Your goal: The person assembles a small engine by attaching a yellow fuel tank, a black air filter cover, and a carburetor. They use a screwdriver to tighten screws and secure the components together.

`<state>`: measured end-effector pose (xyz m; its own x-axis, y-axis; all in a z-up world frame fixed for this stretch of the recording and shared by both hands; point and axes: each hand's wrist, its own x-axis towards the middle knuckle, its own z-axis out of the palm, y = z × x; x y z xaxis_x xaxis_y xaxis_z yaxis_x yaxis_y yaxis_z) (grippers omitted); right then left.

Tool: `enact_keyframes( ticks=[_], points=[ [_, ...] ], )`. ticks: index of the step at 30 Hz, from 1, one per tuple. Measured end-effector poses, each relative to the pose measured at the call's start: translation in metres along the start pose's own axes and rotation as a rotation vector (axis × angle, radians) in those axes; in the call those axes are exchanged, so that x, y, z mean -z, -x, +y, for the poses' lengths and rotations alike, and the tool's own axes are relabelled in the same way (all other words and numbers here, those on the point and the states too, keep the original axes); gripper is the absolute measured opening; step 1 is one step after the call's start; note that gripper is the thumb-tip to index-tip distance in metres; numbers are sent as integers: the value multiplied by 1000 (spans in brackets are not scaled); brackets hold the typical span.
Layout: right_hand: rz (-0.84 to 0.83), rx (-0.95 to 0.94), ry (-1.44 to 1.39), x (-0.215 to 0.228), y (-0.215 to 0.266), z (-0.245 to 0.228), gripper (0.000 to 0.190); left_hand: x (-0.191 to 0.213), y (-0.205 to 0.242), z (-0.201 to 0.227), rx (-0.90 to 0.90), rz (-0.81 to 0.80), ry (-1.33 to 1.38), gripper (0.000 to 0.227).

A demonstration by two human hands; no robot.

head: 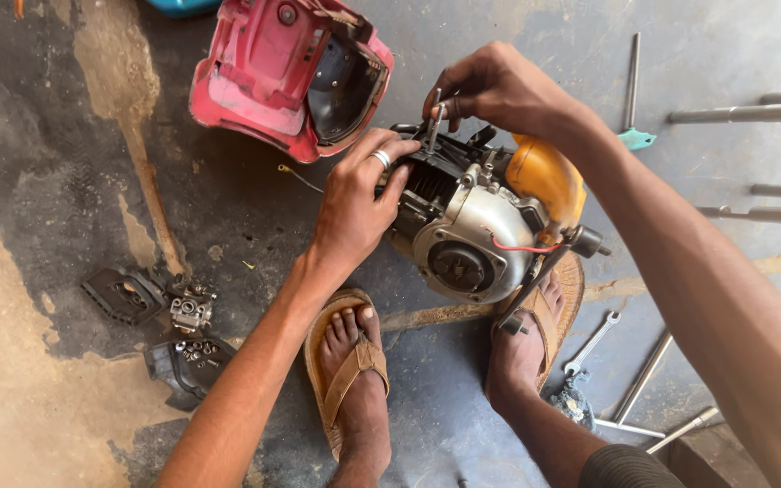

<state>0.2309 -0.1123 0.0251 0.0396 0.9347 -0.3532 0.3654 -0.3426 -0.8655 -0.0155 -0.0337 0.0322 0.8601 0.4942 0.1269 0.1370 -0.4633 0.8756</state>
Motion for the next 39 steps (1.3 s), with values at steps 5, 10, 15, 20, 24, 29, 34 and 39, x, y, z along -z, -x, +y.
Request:
enact_keyframes(
  ticks=[5, 10, 15, 20, 24, 29, 34, 39],
  points=[
    [-4, 20, -22, 0, 0, 1, 17, -1, -1, 2, 22, -6, 14, 25],
    [6, 8, 1, 0, 1, 1, 18, -1, 0, 2, 21, -19, -22, 26],
    [13, 20, 11, -1, 4, -1, 17, 4, -4, -1, 40, -86, -95, 31],
    [43, -7, 69, -2, 10, -14, 16, 1, -13, 7, 67, -95, -178, 30],
    [133, -43, 155, -9, 26, -26, 16, 6, -6, 15, 4, -63, -202, 30],
    [285, 34, 238, -33, 64, -50, 14, 11, 11, 28, 64, -124, -139, 30],
    [415, 20, 229, -61, 102, -81, 13, 12, 33, 38, -102, -48, -157, 31],
    [457, 55, 371, -82, 126, -101, 13, 12, 44, 28, -147, -54, -142, 32]
  ],
)
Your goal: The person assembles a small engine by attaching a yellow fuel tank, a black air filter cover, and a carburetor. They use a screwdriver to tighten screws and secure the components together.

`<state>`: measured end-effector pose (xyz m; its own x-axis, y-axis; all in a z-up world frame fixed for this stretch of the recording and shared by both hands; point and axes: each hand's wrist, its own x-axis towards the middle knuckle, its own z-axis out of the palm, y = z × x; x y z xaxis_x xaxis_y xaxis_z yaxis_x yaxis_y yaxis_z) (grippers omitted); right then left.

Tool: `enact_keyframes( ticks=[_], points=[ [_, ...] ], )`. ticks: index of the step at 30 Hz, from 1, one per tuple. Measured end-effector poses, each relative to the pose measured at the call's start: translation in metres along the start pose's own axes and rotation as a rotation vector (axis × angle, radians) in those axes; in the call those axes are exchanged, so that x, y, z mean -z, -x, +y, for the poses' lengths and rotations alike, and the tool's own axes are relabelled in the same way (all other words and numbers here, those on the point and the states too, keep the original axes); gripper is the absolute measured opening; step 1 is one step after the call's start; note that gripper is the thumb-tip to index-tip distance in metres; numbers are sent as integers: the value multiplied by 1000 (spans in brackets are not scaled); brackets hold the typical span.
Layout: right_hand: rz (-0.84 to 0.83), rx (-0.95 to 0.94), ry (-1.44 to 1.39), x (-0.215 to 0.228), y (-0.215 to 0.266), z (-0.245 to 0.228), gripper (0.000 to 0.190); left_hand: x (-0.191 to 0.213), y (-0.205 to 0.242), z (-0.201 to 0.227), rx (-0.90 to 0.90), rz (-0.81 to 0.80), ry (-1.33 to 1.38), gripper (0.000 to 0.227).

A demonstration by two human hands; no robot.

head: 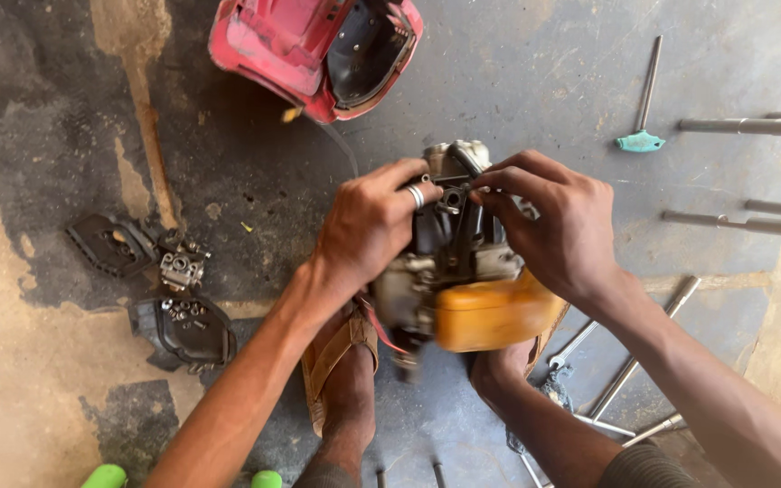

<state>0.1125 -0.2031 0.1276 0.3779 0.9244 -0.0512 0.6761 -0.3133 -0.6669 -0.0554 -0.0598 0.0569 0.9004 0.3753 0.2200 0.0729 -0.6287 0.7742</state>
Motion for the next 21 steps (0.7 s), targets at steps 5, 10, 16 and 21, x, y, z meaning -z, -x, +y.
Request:
enact_keyframes(
  ticks=[5, 10, 16, 21],
  points=[
    [42, 167, 191, -5, -3, -15, 12, 9, 6, -4, 61, 15, 53, 30],
    [39, 230, 179, -5, -2, -7, 13, 2, 10, -4, 75, 42, 67, 31],
    [0, 209, 131, -7, -1, -6, 13, 0, 13, -3, 123, 51, 97, 30],
    [-104, 225, 115, -3, -11, -11, 18, 9, 17, -1, 156, 52, 77, 33]
  ],
)
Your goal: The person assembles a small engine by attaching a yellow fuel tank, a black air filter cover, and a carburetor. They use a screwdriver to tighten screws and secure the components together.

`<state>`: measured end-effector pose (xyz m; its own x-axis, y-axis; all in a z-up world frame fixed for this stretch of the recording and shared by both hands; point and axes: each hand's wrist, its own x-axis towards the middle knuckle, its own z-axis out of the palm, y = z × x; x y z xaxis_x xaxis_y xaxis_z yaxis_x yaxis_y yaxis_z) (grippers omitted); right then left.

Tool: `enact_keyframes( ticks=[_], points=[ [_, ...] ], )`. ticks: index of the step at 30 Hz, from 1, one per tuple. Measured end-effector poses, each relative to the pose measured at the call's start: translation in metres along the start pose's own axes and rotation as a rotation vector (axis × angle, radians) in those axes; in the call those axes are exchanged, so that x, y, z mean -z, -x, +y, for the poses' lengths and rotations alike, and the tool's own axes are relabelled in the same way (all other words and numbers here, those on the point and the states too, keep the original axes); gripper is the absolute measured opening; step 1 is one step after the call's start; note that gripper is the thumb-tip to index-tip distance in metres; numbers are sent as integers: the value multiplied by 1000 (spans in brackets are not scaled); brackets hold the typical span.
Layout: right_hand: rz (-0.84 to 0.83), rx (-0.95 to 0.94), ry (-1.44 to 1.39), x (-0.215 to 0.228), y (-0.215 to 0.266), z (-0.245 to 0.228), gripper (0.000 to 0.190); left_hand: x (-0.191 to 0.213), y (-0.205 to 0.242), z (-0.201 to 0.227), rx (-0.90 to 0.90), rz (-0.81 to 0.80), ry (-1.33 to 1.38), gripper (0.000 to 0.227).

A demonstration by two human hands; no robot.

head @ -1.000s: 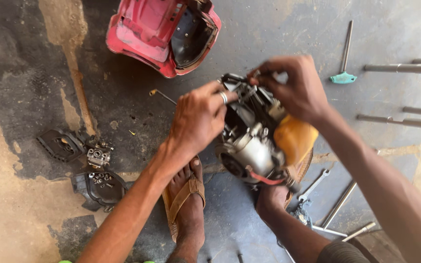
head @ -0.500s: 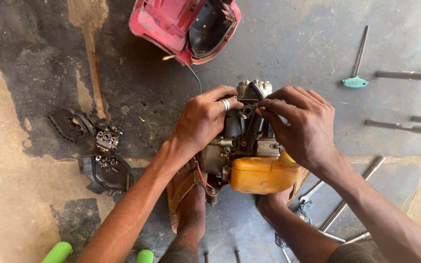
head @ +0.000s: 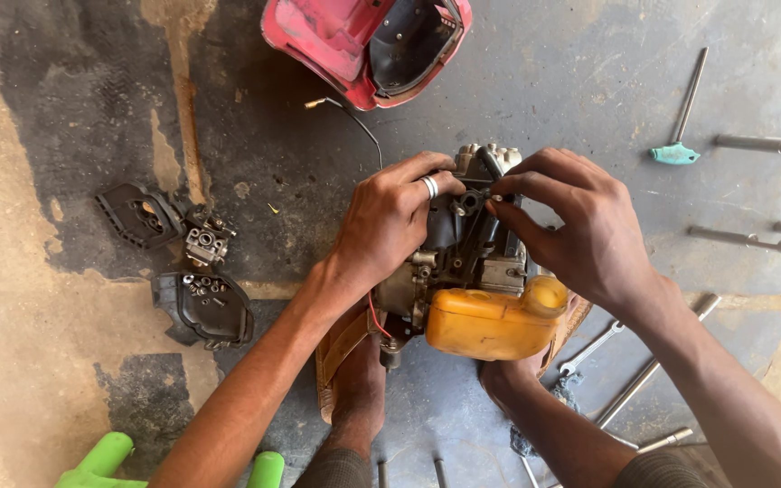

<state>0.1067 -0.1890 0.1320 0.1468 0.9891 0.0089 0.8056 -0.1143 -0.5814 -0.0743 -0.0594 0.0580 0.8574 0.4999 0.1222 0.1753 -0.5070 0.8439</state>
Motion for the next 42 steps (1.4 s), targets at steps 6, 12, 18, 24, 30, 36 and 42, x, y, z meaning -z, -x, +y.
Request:
enact_keyframes(
  ticks=[6, 12, 18, 24, 30, 36, 42],
  points=[
    [-43, 14, -59, -6, -9, -5, 25, 11, 9, -5, 13, 29, 39, 39],
    [-70, 55, -52, -11, -19, -10, 32, 16, 16, -8, 53, 64, 109, 38],
    [-131, -51, -90, -13, -17, -15, 45, 12, 22, -12, 67, 119, 147, 44],
    [-150, -113, -134, -16, -6, -15, 63, -2, 25, -6, 114, 199, 214, 43],
    [-165, -159, -213, -14, 10, 2, 66, -14, 29, 3, 168, 213, 173, 44],
    [-153, -141, -300, -17, 24, 27, 69, -25, 16, 16, 121, 241, 47, 39],
    [-88, -306, -474, -20, 47, 59, 80, -25, 1, 29, 180, 98, 86, 34]
  ],
)
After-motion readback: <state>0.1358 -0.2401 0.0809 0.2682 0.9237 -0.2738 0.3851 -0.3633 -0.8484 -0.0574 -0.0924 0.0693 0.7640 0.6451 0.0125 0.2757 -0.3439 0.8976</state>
